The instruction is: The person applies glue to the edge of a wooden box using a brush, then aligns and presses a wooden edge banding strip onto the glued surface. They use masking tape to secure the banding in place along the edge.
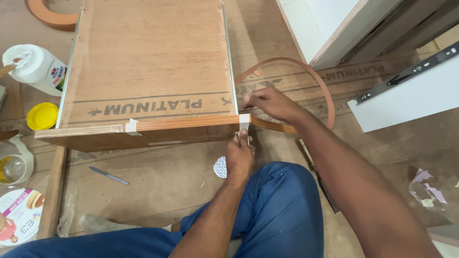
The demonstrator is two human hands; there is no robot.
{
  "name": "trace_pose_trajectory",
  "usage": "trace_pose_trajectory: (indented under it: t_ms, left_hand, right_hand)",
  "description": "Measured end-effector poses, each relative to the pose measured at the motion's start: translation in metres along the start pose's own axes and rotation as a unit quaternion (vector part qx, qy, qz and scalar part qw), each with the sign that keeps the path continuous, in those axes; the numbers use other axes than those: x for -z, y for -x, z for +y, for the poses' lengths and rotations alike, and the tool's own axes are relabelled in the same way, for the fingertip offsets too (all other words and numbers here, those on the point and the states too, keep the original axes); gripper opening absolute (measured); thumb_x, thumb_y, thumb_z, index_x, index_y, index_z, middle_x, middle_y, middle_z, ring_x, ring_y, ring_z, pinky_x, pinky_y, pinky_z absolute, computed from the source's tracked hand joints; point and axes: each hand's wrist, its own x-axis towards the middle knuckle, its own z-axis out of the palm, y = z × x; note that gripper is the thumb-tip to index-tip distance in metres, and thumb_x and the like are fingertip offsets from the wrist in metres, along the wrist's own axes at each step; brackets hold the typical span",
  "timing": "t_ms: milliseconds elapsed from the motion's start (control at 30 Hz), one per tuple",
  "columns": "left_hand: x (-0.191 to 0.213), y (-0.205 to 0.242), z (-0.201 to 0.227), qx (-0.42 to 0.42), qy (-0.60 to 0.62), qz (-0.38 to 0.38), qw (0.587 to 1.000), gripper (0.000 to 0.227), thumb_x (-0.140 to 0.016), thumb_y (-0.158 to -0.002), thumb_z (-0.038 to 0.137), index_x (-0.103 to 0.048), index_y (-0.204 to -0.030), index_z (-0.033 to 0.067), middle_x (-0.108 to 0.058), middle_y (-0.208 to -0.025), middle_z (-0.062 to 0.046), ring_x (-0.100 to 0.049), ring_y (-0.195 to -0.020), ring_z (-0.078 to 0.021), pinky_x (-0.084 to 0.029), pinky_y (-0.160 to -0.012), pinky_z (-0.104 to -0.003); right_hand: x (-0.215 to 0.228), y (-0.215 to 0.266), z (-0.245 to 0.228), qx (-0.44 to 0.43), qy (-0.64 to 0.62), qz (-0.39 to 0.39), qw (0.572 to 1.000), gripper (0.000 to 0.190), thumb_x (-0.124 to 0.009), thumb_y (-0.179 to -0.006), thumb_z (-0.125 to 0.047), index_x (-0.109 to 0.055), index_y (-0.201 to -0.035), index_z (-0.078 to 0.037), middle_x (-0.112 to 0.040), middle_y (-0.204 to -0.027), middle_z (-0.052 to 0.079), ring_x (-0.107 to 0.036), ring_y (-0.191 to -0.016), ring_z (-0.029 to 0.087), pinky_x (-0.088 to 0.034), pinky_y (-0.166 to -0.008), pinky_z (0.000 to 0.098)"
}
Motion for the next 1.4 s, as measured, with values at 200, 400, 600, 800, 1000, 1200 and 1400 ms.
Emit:
trace_pose_trajectory:
  t_ms: [200, 400, 600, 800, 1000, 1200, 1400]
  left_hand:
    - [0.007, 0.006, 0.012, 0.003, -0.065, -0.004, 0.998, 0.044, -0.049, -0.108, 0.036, -0.063, -0.086, 0.0012, -0.053, -0.058, -0.001, -0.049, -0.046, -0.0104, -0.037, -0.043, -0.031]
    - [0.007, 0.006, 0.015, 0.013, -0.035, -0.014, 0.999, 0.04, -0.05, -0.107, 0.036, -0.062, -0.087, 0.0034, -0.051, -0.056, 0.0, -0.048, -0.044, -0.0108, -0.038, -0.042, -0.032]
    - [0.007, 0.01, 0.021, 0.026, -0.042, -0.016, 0.999, 0.04, -0.048, -0.107, 0.037, -0.06, -0.088, 0.0032, -0.05, -0.054, -0.001, -0.045, -0.041, -0.0112, -0.036, -0.04, -0.032]
    - [0.007, 0.01, 0.021, 0.032, -0.033, -0.021, 0.999, 0.039, -0.048, -0.107, 0.037, -0.06, -0.089, 0.0056, -0.05, -0.054, 0.0, -0.044, -0.041, -0.0106, -0.035, -0.04, -0.031]
    - [0.004, 0.008, 0.019, 0.036, -0.018, -0.024, 0.999, 0.039, -0.047, -0.108, 0.037, -0.06, -0.091, 0.0041, -0.051, -0.057, 0.0, -0.046, -0.043, -0.0096, -0.037, -0.04, -0.03]
    - [0.012, 0.009, 0.02, 0.046, -0.009, -0.054, 0.997, 0.04, -0.043, -0.107, 0.037, -0.063, -0.094, 0.0045, -0.054, -0.059, -0.001, -0.047, -0.046, -0.0097, -0.038, -0.043, -0.028]
    - [0.016, -0.023, -0.002, 0.121, -0.014, -0.067, 0.99, 0.041, -0.041, -0.103, 0.035, -0.066, -0.092, 0.0041, -0.06, -0.064, 0.0, -0.052, -0.051, -0.0111, -0.038, -0.045, -0.031]
  right_hand:
    - [-0.019, 0.07, -0.057, 0.12, 0.198, 0.078, 0.97, 0.044, -0.082, -0.08, -0.037, -0.078, -0.114, -0.01, -0.076, -0.107, 0.013, -0.071, -0.102, 0.028, -0.053, -0.089, 0.0392]
    - [-0.022, 0.064, -0.057, 0.172, 0.248, 0.081, 0.95, 0.033, -0.075, -0.09, -0.034, -0.077, -0.111, -0.008, -0.076, -0.106, 0.013, -0.068, -0.106, 0.031, -0.05, -0.094, 0.0432]
    - [-0.02, 0.058, -0.052, 0.192, 0.266, 0.057, 0.943, 0.032, -0.073, -0.091, -0.034, -0.075, -0.109, -0.007, -0.076, -0.106, 0.012, -0.068, -0.108, 0.029, -0.049, -0.097, 0.0444]
    - [-0.025, 0.061, -0.048, 0.186, 0.303, 0.078, 0.932, 0.035, -0.072, -0.091, -0.036, -0.074, -0.111, -0.008, -0.074, -0.109, 0.012, -0.066, -0.11, 0.032, -0.048, -0.097, 0.0457]
    - [-0.025, 0.057, -0.051, 0.192, 0.372, 0.049, 0.907, 0.035, -0.071, -0.09, -0.039, -0.073, -0.111, -0.011, -0.074, -0.111, 0.008, -0.065, -0.112, 0.029, -0.041, -0.101, 0.0459]
    - [-0.033, 0.054, -0.063, 0.094, 0.43, 0.018, 0.898, 0.04, -0.07, -0.091, -0.043, -0.068, -0.118, -0.014, -0.073, -0.112, 0.006, -0.065, -0.115, 0.026, -0.041, -0.103, 0.0484]
    - [-0.04, 0.051, -0.065, 0.081, 0.443, 0.017, 0.893, 0.046, -0.07, -0.088, -0.043, -0.064, -0.125, -0.018, -0.073, -0.112, 0.005, -0.065, -0.112, 0.028, -0.033, -0.104, 0.0636]
